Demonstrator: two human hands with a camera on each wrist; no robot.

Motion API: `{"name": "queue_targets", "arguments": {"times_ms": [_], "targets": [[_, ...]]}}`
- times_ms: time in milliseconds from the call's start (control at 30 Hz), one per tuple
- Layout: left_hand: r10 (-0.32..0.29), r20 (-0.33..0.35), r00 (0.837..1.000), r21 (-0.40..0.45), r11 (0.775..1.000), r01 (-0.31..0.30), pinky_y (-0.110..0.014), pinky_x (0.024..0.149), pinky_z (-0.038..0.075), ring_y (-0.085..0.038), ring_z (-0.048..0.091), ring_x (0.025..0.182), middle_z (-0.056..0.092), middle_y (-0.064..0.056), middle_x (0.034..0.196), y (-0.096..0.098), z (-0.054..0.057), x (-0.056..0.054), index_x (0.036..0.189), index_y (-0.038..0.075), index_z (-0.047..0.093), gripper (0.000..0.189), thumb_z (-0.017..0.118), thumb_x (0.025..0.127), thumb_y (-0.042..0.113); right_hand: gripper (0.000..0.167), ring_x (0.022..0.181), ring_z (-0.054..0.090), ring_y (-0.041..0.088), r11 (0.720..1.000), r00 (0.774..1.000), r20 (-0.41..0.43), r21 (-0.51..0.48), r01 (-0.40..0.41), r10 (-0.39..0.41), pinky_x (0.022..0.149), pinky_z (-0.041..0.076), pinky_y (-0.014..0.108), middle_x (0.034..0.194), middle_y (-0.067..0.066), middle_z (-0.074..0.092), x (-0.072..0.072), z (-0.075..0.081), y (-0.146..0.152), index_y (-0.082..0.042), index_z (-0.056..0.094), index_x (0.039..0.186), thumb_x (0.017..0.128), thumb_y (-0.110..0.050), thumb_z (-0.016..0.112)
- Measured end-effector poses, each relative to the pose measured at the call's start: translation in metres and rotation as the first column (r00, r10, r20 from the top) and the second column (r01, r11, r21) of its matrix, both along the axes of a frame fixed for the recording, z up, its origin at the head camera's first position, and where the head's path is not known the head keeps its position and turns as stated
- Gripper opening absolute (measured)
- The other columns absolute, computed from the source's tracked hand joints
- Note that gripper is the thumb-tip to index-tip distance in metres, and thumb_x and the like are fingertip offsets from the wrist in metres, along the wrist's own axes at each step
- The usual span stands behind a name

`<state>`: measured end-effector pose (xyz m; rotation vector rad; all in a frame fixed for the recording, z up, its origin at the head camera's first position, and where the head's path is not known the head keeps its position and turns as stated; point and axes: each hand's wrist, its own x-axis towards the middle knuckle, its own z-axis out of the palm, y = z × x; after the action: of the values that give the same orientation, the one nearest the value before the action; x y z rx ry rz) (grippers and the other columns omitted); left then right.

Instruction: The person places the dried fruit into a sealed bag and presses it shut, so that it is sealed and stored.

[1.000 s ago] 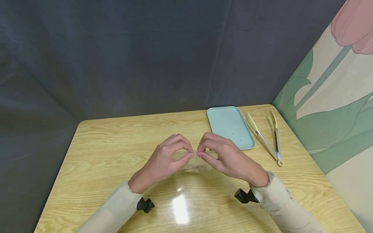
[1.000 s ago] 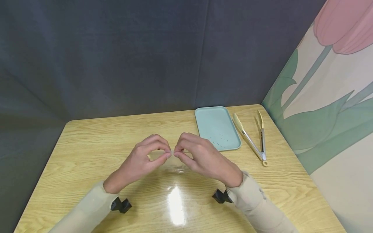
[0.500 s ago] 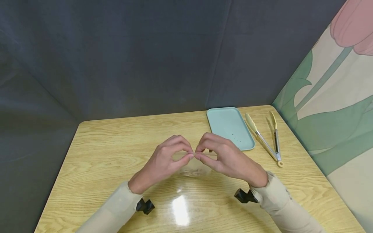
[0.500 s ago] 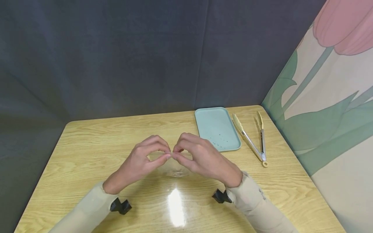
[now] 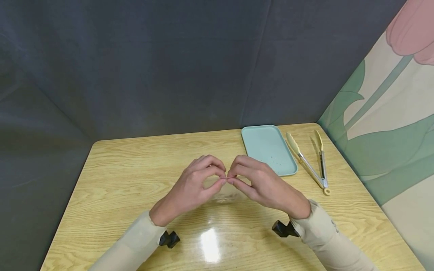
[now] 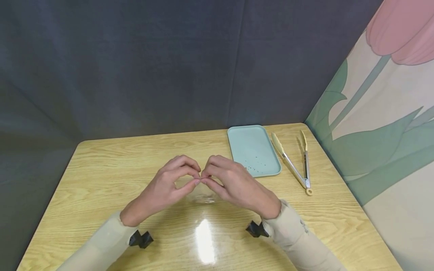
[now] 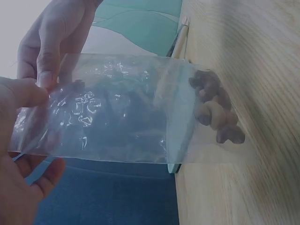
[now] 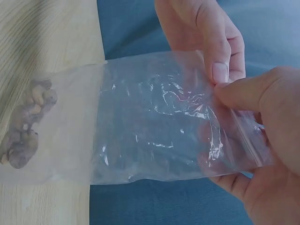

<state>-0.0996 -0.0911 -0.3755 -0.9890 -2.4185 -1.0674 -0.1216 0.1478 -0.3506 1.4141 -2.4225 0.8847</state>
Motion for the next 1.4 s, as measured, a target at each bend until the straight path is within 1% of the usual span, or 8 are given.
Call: {"name": "queue_targets", "arguments": {"times_ms": [233, 400, 533, 667, 800, 967, 1200, 1400], "targets": [[0.008, -0.044, 0.999, -0.016, 1.0, -0.008, -0.036, 0.096, 0.052, -0.012, 0.063, 0.104, 0.068, 0.004, 0.115, 0.001, -0.001, -0.001, 0.096, 0.016, 0.078, 0.006, 0.076, 0.101, 0.016, 0.002, 0.092, 0.062, 0.001, 1.0, 1.0, -0.018, 0.017, 0.007, -0.006, 0.081, 0.055, 0.02, 0.103, -0.013, 0.066, 0.0, 0.001, -0.002, -0.021, 0.075, 0.101, 0.103, -0.019, 0.074], [-0.003, -0.06, 0.998, -0.041, 0.999, 0.001, -0.035, 0.097, 0.052, -0.011, 0.063, 0.106, 0.068, 0.005, 0.114, -0.001, 0.0, -0.001, 0.096, 0.016, 0.077, 0.006, 0.075, 0.102, 0.017, 0.005, 0.089, 0.06, 0.0, 1.0, 0.998, -0.063, 0.03, 0.008, -0.006, 0.079, 0.053, 0.019, 0.1, -0.013, 0.066, -0.002, 0.0, -0.002, -0.021, 0.074, 0.099, 0.104, -0.022, 0.072], [-0.02, -0.091, 0.996, -0.086, 0.996, 0.012, -0.033, 0.093, 0.052, -0.011, 0.062, 0.105, 0.069, 0.005, 0.114, -0.005, 0.002, -0.003, 0.095, 0.016, 0.074, 0.007, 0.075, 0.102, 0.018, 0.008, 0.087, 0.058, 0.001, 0.999, 0.995, -0.101, 0.047, 0.019, -0.014, 0.077, 0.051, 0.02, 0.098, -0.014, 0.065, -0.002, 0.001, 0.0, -0.022, 0.073, 0.099, 0.106, -0.023, 0.069], [-0.018, -0.108, 0.994, -0.107, 0.994, 0.006, -0.033, 0.092, 0.053, -0.012, 0.063, 0.103, 0.068, 0.005, 0.112, -0.012, 0.005, -0.004, 0.093, 0.016, 0.072, 0.008, 0.077, 0.1, 0.018, 0.007, 0.086, 0.058, 0.002, 0.998, 0.992, -0.122, 0.043, 0.034, -0.028, 0.076, 0.051, 0.021, 0.096, -0.013, 0.065, -0.003, 0.002, 0.003, -0.02, 0.073, 0.098, 0.104, -0.021, 0.071], [-0.006, -0.109, 0.994, -0.102, 0.995, -0.006, -0.035, 0.096, 0.055, -0.012, 0.063, 0.105, 0.068, 0.005, 0.112, -0.02, 0.009, -0.005, 0.094, 0.016, 0.073, 0.007, 0.076, 0.1, 0.016, 0.005, 0.087, 0.059, 0.002, 0.999, 0.991, -0.129, 0.034, 0.041, -0.036, 0.076, 0.051, 0.022, 0.097, -0.012, 0.066, -0.005, 0.006, 0.007, -0.019, 0.074, 0.098, 0.103, -0.019, 0.073], [0.002, -0.101, 0.995, -0.085, 0.996, -0.01, -0.036, 0.095, 0.056, -0.013, 0.064, 0.106, 0.068, 0.004, 0.112, -0.027, 0.011, -0.005, 0.094, 0.015, 0.074, 0.007, 0.076, 0.1, 0.016, 0.007, 0.089, 0.06, 0.002, 0.997, 0.99, -0.133, 0.048, 0.058, -0.052, 0.077, 0.051, 0.022, 0.098, -0.013, 0.067, -0.007, 0.008, 0.013, -0.02, 0.074, 0.1, 0.105, -0.023, 0.07], [-0.01, -0.065, 0.998, -0.01, 1.0, 0.009, -0.035, 0.093, 0.056, -0.013, 0.063, 0.106, 0.068, 0.003, 0.11, -0.038, 0.009, -0.004, 0.092, 0.015, 0.074, 0.008, 0.077, 0.099, 0.011, 0.006, 0.089, 0.058, 0.001, 0.996, 0.987, -0.146, 0.047, 0.075, -0.068, 0.078, 0.049, 0.02, 0.097, -0.013, 0.066, -0.008, 0.008, 0.022, -0.02, 0.074, 0.099, 0.104, -0.021, 0.072], [-0.021, -0.046, 0.999, 0.02, 1.0, 0.022, -0.033, 0.093, 0.056, -0.011, 0.062, 0.106, 0.068, 0.003, 0.112, -0.045, 0.008, -0.002, 0.094, 0.015, 0.074, 0.009, 0.077, 0.099, 0.009, 0.009, 0.09, 0.059, 0.003, 0.996, 0.986, -0.149, 0.042, 0.082, -0.075, 0.082, 0.044, 0.014, 0.098, -0.012, 0.067, -0.009, 0.008, 0.03, -0.02, 0.074, 0.099, 0.106, -0.023, 0.069]]}}
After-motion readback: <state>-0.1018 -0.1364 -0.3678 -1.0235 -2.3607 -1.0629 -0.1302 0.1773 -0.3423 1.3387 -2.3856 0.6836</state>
